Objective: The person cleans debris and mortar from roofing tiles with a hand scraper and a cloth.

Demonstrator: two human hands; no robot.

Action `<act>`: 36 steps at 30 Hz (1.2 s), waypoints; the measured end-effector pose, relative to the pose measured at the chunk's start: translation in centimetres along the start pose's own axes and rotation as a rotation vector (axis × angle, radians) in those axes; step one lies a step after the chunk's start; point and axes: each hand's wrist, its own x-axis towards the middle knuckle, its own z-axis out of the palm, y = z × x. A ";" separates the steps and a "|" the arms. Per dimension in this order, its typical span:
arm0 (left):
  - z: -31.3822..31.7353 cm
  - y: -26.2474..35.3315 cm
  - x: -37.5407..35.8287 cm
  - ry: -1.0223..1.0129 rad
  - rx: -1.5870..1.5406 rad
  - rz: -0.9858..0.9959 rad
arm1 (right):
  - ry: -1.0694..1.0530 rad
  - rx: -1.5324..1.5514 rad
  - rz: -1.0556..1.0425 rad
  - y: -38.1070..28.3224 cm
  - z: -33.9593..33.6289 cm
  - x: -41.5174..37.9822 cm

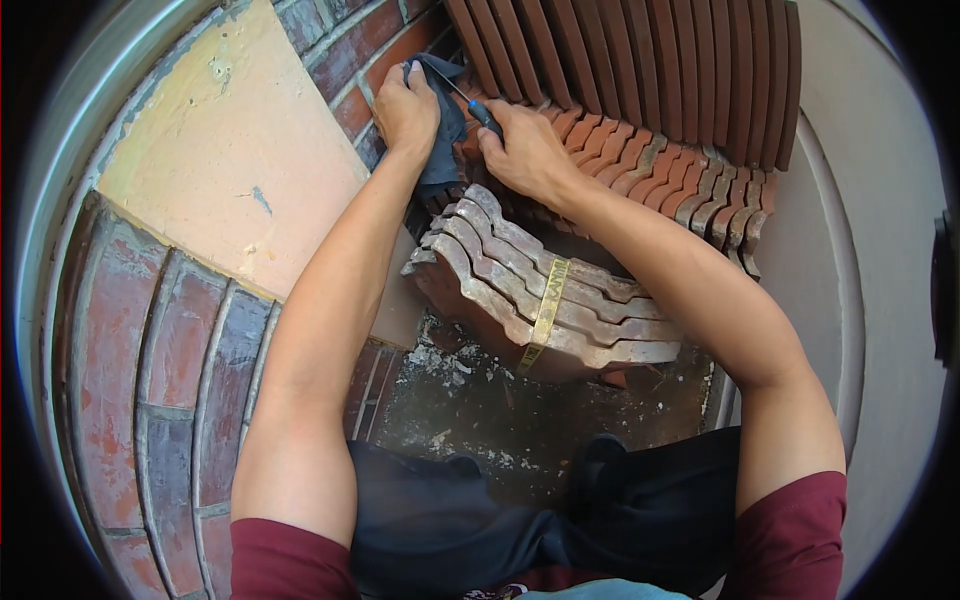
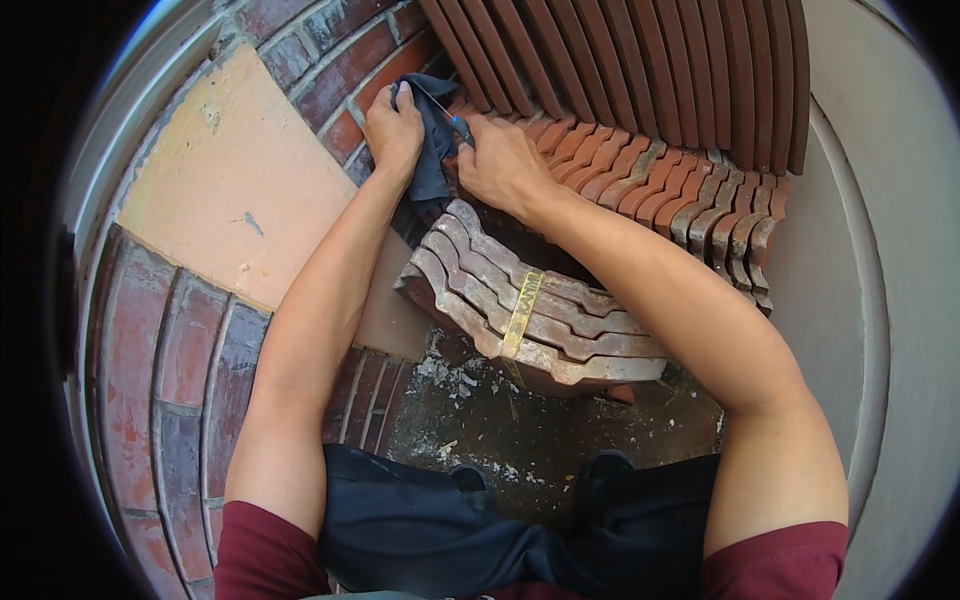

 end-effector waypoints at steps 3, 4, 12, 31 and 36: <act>0.1 0.2 0.1 0.030 -0.028 0.003 | 0.092 0.005 0.064 -0.9 0.8 0.4; 0.3 0.1 0.4 0.038 -0.035 -0.001 | 0.098 0.019 0.071 -1.0 1.0 0.3; 0.1 1.1 0.6 -0.122 0.034 -0.114 | 0.047 -0.043 0.049 0.1 1.7 -1.9; 1.7 -0.3 2.4 -0.511 -0.413 -0.311 | -0.140 0.061 0.467 -1.1 3.6 6.9; 2.6 -1.9 1.8 -0.418 -0.857 -0.371 | -0.079 0.182 0.606 -0.8 4.9 9.1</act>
